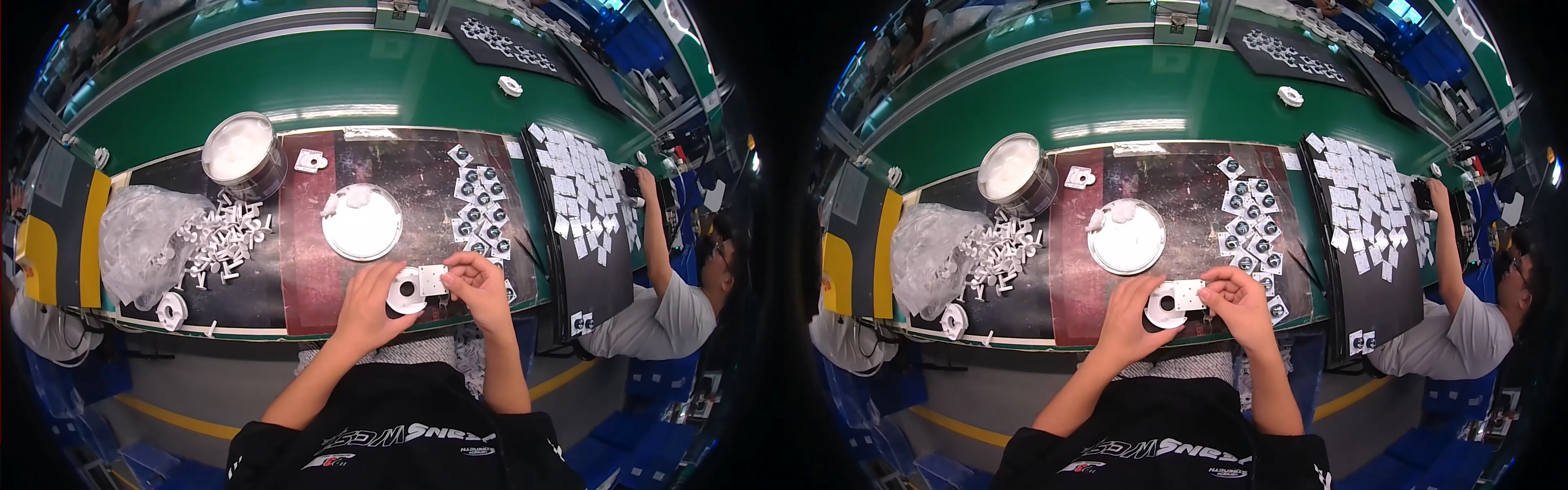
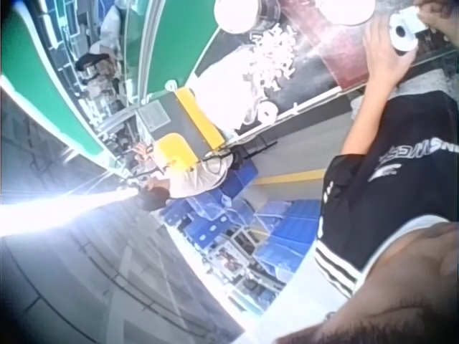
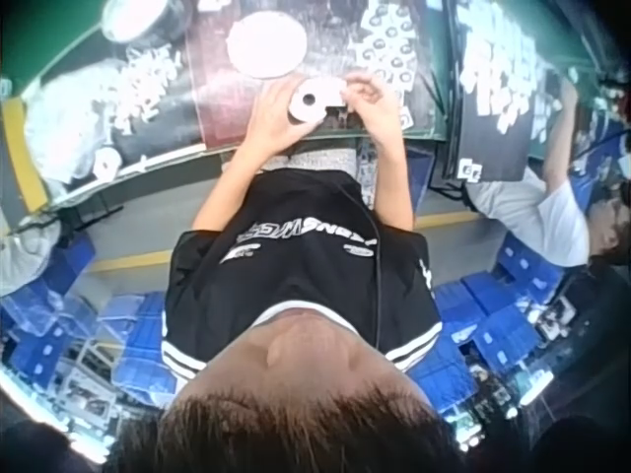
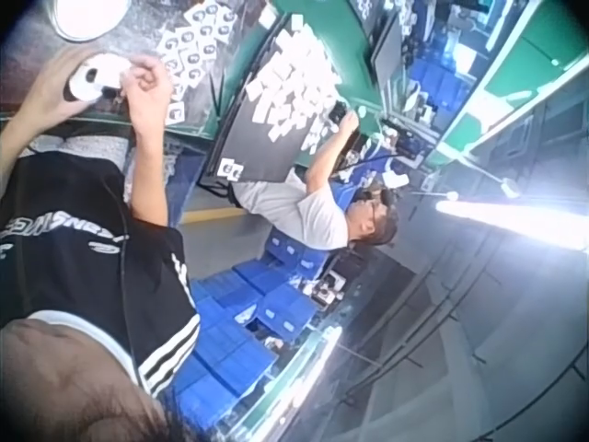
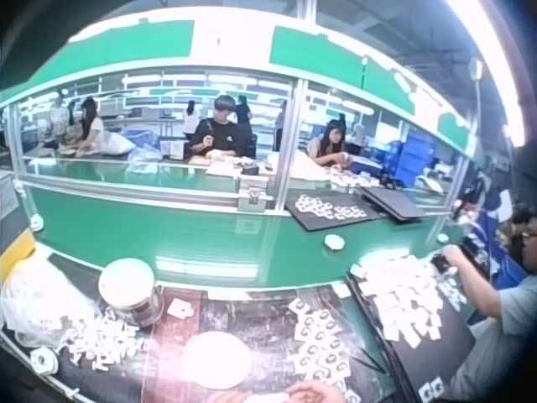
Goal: Assembling various small plastic and metal components for light fixtures at a factory workstation.
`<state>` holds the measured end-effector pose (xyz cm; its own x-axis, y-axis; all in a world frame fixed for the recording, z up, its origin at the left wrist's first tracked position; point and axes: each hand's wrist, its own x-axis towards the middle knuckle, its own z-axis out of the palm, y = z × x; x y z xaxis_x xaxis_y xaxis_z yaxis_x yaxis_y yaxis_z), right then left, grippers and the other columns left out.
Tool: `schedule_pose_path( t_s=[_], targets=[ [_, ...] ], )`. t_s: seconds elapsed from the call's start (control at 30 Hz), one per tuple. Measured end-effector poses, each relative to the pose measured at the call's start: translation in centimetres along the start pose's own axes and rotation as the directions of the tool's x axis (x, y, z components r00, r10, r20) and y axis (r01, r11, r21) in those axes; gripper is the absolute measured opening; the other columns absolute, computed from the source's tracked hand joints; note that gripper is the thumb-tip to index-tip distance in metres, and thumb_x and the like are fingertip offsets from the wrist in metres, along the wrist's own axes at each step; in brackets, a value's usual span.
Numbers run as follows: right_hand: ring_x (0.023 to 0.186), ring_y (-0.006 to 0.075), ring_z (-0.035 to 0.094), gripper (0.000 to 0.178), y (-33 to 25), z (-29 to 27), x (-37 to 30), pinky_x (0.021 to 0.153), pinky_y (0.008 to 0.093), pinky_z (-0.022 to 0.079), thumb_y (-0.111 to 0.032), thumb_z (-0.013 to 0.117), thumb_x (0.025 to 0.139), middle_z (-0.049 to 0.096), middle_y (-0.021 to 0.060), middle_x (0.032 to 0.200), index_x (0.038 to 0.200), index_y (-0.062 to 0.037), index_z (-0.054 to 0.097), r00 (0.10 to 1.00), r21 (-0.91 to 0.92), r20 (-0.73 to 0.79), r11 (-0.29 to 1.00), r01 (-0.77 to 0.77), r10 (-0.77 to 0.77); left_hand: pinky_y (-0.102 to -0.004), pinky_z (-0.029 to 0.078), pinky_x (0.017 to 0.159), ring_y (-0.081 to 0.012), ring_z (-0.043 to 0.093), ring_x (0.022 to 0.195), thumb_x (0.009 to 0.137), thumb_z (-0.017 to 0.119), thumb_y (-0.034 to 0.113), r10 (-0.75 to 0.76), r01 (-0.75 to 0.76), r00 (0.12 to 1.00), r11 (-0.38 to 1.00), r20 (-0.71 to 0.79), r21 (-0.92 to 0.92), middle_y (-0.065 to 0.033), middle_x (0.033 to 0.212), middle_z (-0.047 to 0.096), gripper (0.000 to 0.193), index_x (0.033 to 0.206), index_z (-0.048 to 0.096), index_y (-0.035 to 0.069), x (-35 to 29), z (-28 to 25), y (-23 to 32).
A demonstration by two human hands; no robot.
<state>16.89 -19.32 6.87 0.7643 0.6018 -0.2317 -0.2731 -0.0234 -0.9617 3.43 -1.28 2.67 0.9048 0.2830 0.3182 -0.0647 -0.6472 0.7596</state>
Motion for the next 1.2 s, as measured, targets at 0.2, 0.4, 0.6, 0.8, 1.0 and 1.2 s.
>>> schedule_pose_path(
  t_s=[0.2, 0.4, 0.6, 0.8, 1.0, 1.2],
  targets=[
    [0.073, 0.005, 0.061, 0.027, 1.0, -0.2, -0.7, 0.064, 0.0187, 0.048, -0.001, 0.074, 0.095, 0.071, 0.0037, 0.092, 0.12, 0.0012, 0.064, 0.998, 0.164, -0.049, 0.986, 0.037, -0.029, -0.0403, 0.048, 0.103, -0.0268, 0.059, 0.123, 0.07, 0.095, 0.02, -0.194, 0.203, 0.979, 0.929, 0.059, -0.31, -0.0113, 0.126, 0.063, 0.078, 0.136, 0.056, 0.004, -0.5, -0.9, 0.6],
    [0.074, 0.0086, 0.061, 0.029, 3.4, 2.4, -1.8, 0.066, 0.022, 0.049, -0.005, 0.07, 0.098, 0.068, 0.0044, 0.093, 0.124, -0.0031, 0.058, 0.994, 0.598, 0.051, 0.8, 0.047, -0.096, -0.0395, 0.046, 0.113, -0.0234, 0.051, 0.135, 0.076, 0.083, -0.009, -0.182, 0.24, 0.963, 0.249, 0.198, -0.938, -0.012, 0.145, 0.043, 0.09, 0.149, 0.031, 0.006, -1.1, 0.7, 0.3],
    [0.088, 0.0106, 0.068, 0.028, 3.9, 3.7, -2.1, 0.078, 0.0249, 0.055, -0.003, 0.071, 0.098, 0.072, 0.007, 0.102, 0.124, -0.0001, 0.06, 0.981, 0.499, 0.092, 0.861, 0.102, -0.17, -0.0415, 0.053, 0.103, -0.0272, 0.063, 0.124, 0.076, 0.089, 0.004, -0.21, 0.252, 0.968, 0.775, 0.139, -0.58, -0.0128, 0.135, 0.058, 0.086, 0.147, 0.04, 0.008, -1.5, 0.6, 1.3],
    [0.091, 0.0096, 0.069, 0.027, 4.0, 3.5, -1.8, 0.082, 0.0247, 0.056, 0.0, 0.073, 0.096, 0.073, 0.0072, 0.103, 0.122, 0.002, 0.064, 0.981, 0.222, 0.156, 0.972, 0.079, -0.115, -0.0408, 0.053, 0.098, -0.0322, 0.064, 0.119, 0.069, 0.092, 0.008, -0.119, 0.119, 0.993, 0.958, 0.016, -0.261, -0.0167, 0.132, 0.061, 0.082, 0.14, 0.052, 0.005, -1.2, 0.3, 1.0],
    [0.086, 0.0088, 0.068, 0.025, 2.6, 2.2, -1.7, 0.078, 0.0228, 0.055, 0.001, 0.073, 0.095, 0.073, 0.0048, 0.095, 0.119, 0.0023, 0.064, 0.995, 0.151, -0.028, 0.983, 0.1, -0.097, -0.0467, 0.045, 0.101, -0.0356, 0.057, 0.12, 0.062, 0.097, 0.028, -0.023, 0.029, 0.997, 0.995, -0.067, 0.096, -0.0137, 0.133, 0.06, 0.087, 0.137, 0.058, 0.007, -1.1, 0.4, 0.8],
    [0.08, 0.0051, 0.066, 0.025, 2.6, 1.0, -1.5, 0.071, 0.0192, 0.051, -0.001, 0.075, 0.094, 0.074, 0.0036, 0.093, 0.117, 0.0024, 0.066, 0.998, -0.04, 0.069, 0.999, 0.0, 0.003, -0.0464, 0.045, 0.101, -0.0363, 0.057, 0.119, 0.06, 0.098, 0.029, -0.014, 0.016, 0.999, 0.999, -0.043, 0.052, -0.0142, 0.131, 0.061, 0.087, 0.135, 0.059, 0.006, -1.1, 0.2, 0.2]
  ],
)
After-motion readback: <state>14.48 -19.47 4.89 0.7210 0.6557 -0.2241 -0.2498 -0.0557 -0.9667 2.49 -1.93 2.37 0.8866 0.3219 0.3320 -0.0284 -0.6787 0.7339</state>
